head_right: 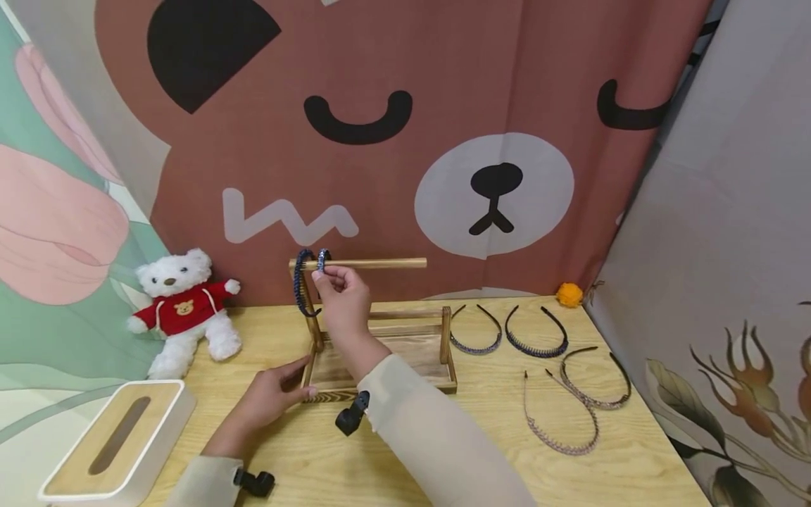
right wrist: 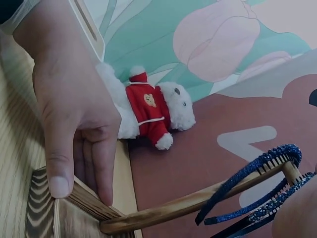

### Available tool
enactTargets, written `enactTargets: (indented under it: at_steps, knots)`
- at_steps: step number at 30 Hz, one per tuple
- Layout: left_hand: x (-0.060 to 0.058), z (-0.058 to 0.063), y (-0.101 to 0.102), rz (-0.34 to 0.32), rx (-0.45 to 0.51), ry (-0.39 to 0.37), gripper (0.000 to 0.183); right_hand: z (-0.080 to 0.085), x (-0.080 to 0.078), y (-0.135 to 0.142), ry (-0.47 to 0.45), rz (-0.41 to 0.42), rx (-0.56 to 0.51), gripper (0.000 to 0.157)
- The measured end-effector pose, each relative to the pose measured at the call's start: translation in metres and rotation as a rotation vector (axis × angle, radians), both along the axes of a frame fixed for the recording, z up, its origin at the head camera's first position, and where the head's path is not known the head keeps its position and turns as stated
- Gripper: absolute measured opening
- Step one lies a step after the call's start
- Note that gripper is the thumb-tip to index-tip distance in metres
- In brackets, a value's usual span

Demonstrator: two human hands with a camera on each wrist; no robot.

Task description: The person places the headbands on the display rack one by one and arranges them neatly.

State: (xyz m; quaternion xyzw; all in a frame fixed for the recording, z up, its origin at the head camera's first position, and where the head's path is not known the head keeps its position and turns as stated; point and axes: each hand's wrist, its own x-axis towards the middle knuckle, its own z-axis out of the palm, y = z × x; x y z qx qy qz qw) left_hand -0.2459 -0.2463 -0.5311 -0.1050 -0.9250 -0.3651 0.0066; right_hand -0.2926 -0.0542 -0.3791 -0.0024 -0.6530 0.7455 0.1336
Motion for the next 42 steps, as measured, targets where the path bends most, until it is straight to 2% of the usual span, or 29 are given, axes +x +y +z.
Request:
enactTargets:
  at_steps: [14, 23, 29, 35, 39, 42]
  knots:
    - [-0.001, -0.001, 0.001, 0.013, -0.002, -0.002, 0.074, -0.004, -0.004, -0.012, -0.017, -0.025, 0.012, 0.012]
    - [0.001, 0.0, 0.002, 0.013, 0.007, 0.001, 0.072, -0.003, -0.003, -0.015, -0.025, 0.02, 0.0, 0.014]
    - [0.001, 0.0, 0.002, 0.012, -0.002, 0.016, 0.071, -0.012, -0.001, -0.007, -0.02, 0.066, -0.022, 0.02]
    - [0.002, 0.001, 0.001, 0.007, -0.005, 0.019, 0.073, -0.03, 0.013, 0.027, 0.031, 0.109, 0.004, 0.033]
    - [0.001, 0.002, 0.001, 0.001, 0.002, 0.012, 0.075, -0.045, 0.027, 0.073, 0.113, 0.178, 0.081, 0.029]
    - [0.001, 0.003, 0.001, 0.001, 0.004, 0.002, 0.076, -0.058, 0.037, 0.114, 0.186, 0.224, 0.199, 0.024]
